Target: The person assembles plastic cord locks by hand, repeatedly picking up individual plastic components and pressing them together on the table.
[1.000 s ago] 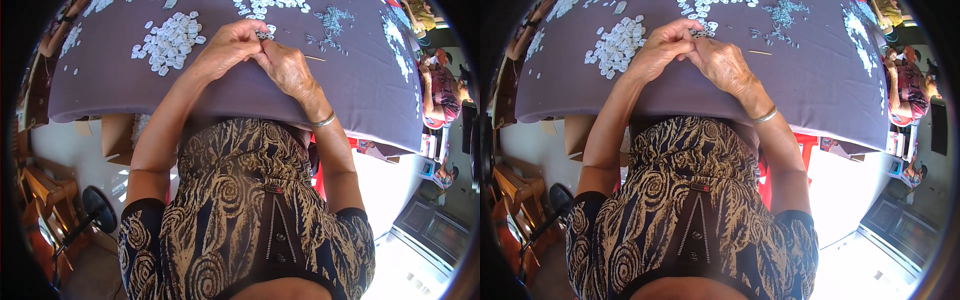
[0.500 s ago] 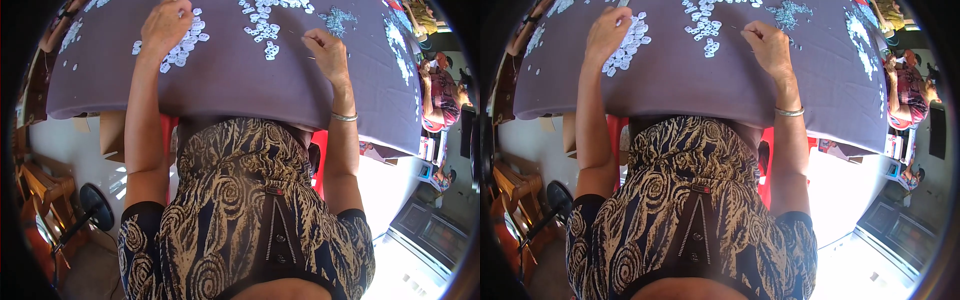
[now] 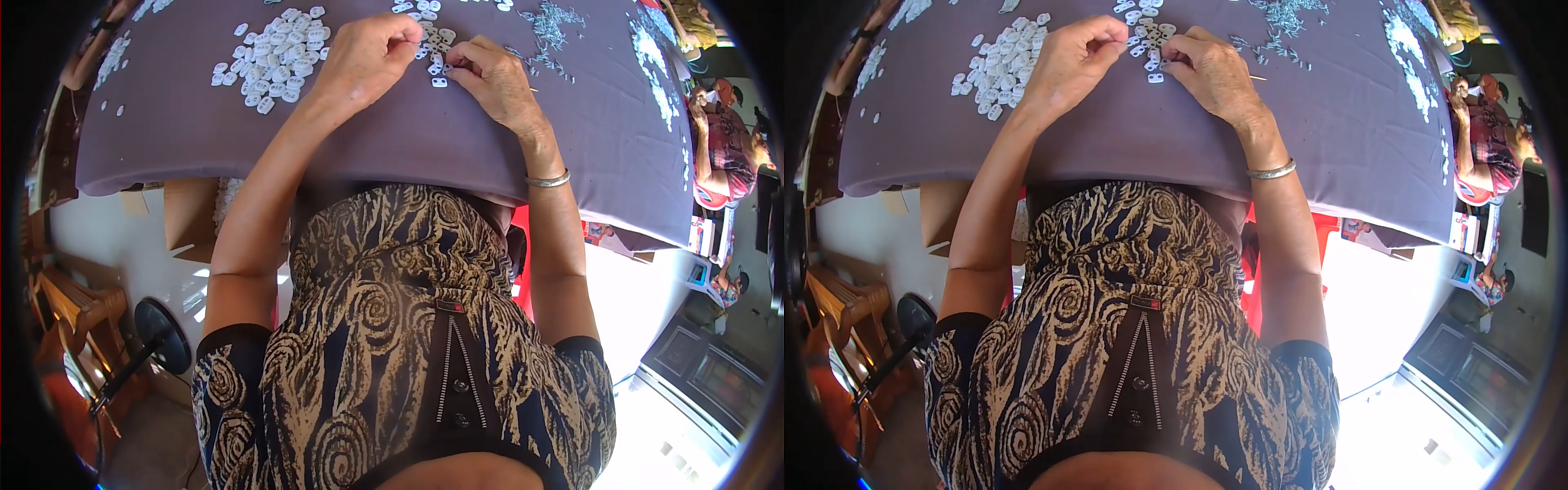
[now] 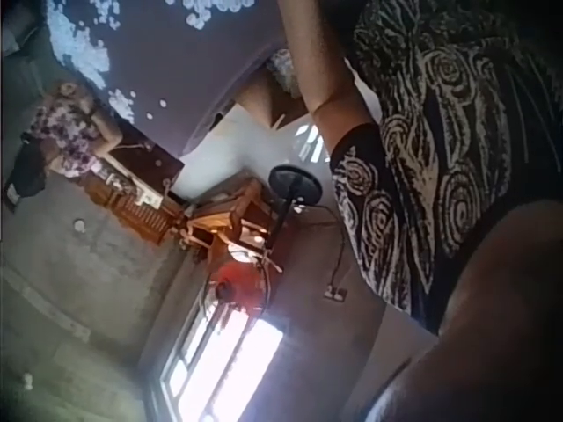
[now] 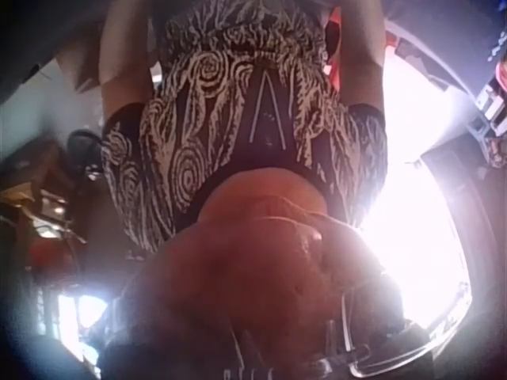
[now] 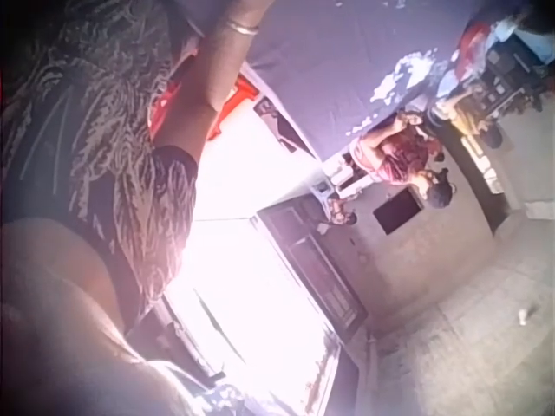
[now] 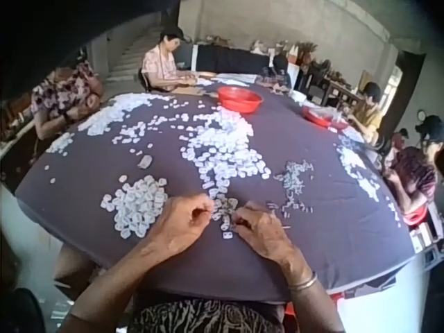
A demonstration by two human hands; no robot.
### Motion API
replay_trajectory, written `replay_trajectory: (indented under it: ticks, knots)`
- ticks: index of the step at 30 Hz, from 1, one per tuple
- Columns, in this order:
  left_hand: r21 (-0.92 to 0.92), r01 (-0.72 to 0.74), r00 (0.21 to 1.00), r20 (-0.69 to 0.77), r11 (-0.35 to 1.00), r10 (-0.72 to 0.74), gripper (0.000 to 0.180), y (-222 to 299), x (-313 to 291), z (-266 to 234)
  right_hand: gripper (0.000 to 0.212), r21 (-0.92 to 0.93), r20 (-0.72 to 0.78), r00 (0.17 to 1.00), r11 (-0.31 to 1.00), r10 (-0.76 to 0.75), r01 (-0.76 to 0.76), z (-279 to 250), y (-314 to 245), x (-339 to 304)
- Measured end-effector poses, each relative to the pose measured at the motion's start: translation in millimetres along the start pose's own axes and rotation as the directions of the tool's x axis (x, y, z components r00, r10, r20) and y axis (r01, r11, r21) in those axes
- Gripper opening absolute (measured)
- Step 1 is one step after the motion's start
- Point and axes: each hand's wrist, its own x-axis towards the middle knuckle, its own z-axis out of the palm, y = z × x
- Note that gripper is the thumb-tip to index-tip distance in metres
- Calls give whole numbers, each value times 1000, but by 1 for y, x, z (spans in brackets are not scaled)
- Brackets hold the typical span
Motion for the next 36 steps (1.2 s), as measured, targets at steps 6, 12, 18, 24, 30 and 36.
replay_trajectory:
  ticks: [6, 12, 18, 24, 30, 36]
  knots:
    - [-55, -32, 999, 20, 998, 33, 6, 6, -3, 11, 17, 92, -2, 997, 993, 71, -71, 6, 2, 0]
    - [-4, 46, 989, 138, 999, -45, 14, 8, -4, 12, 12, 148, 25, 988, 977, 154, -156, 0, -5, -1]
    - [-191, -52, 999, -1, 980, 53, 27, 8, -5, 22, 7, 587, 99, 960, 764, 261, -269, -5, -3, -2]
    - [-310, -56, 998, 20, 949, 65, 32, 11, -4, 20, 8, 711, 131, 955, 647, 265, -277, -11, -21, -1]
    - [-341, -62, 998, 11, 938, 70, 31, 11, -3, 20, 9, 691, 122, 959, 672, 257, -268, -11, -23, -1]
    - [-469, -57, 998, -16, 882, 56, 26, 8, -1, 23, 9, 746, 128, 959, 612, 254, -262, -7, -19, -2]
